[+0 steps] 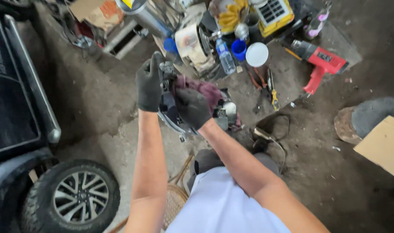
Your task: The person holds a car headlight assembly and wipes its surfaces with a purple cloth. They rotate the headlight to clean the front lens, the black plastic housing, and the internal components, repeatedly turning the object to access different sides.
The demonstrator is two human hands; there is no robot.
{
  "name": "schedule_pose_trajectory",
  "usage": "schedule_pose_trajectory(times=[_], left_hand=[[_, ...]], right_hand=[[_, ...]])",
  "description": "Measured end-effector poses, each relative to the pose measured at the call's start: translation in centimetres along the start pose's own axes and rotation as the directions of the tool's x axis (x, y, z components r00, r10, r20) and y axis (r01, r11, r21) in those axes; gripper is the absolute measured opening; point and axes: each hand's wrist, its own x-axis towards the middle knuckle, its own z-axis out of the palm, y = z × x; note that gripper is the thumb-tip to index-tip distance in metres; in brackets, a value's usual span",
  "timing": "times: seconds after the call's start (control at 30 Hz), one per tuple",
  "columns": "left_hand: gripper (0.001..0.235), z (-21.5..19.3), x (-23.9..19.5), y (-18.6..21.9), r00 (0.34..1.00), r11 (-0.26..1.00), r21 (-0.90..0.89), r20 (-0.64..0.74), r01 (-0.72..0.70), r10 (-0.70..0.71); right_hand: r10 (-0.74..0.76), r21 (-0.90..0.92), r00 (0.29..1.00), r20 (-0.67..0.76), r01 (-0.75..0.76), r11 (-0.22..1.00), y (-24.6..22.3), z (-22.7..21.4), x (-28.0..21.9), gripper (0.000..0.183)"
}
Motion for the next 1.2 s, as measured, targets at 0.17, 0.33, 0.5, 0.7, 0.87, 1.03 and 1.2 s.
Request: schedule_pose_trajectory(times=[0.17, 0.33, 0.5, 0.7, 0.87, 1.03, 1.2], left_hand=[[0.042, 0.7, -0.1, 1.2, 0.996, 0.966, 0.243, 0.003, -0.082, 0.084], [0.037, 1.9, -0.1, 1.1, 0.981, 0.964, 0.196, 0.099, -0.181, 0.164], [0.032, 2.7, -2.3, 2.8, 1.000, 0.980, 0.198, 0.010, -0.008, 0.006], [0.036, 1.7, -0.8, 0.8, 0.996, 0.977, 0.195, 0.044, -0.088, 0.081], [0.035, 0.9, -0.9, 0.8, 0.997, 0.980, 0.180, 0.019, -0.080, 0.077], [0.035, -1.9, 0.9, -1.2, 0.992, 0.983, 0.153, 0.079, -0.105, 0.094], [0.035, -4.7, 1.3, -1.6, 0.997, 0.973, 0.229, 0.065, 0.031, -0.048]], right_hand=[[-0.055, -0.182, 0.998, 0.007, 0.055, 0.982, 2.1, 0.2, -0.1, 0.005], [0.070, -0.318, 0.995, 0.072, -0.044, 0.947, 3.1, -0.9, 2.0, 0.012], [0.041, -0.467, 0.993, 0.113, 0.017, 0.884, 2.7, 0.0, 1.0, 0.012], [0.065, -0.567, 0.994, 0.093, 0.000, 0.823, 2.4, 0.3, 1.5, 0.013], [-0.065, -0.357, 0.966, 0.252, 0.155, 0.921, 4.7, -0.4, 0.4, 0.011], [0.087, -0.001, 0.868, 0.490, -0.099, 0.995, 10.7, -5.3, 0.6, 0.013], [0.642, 0.985, 0.757, 0.123, -0.171, 0.013, 14.3, -14.0, -1.6, 0.029]])
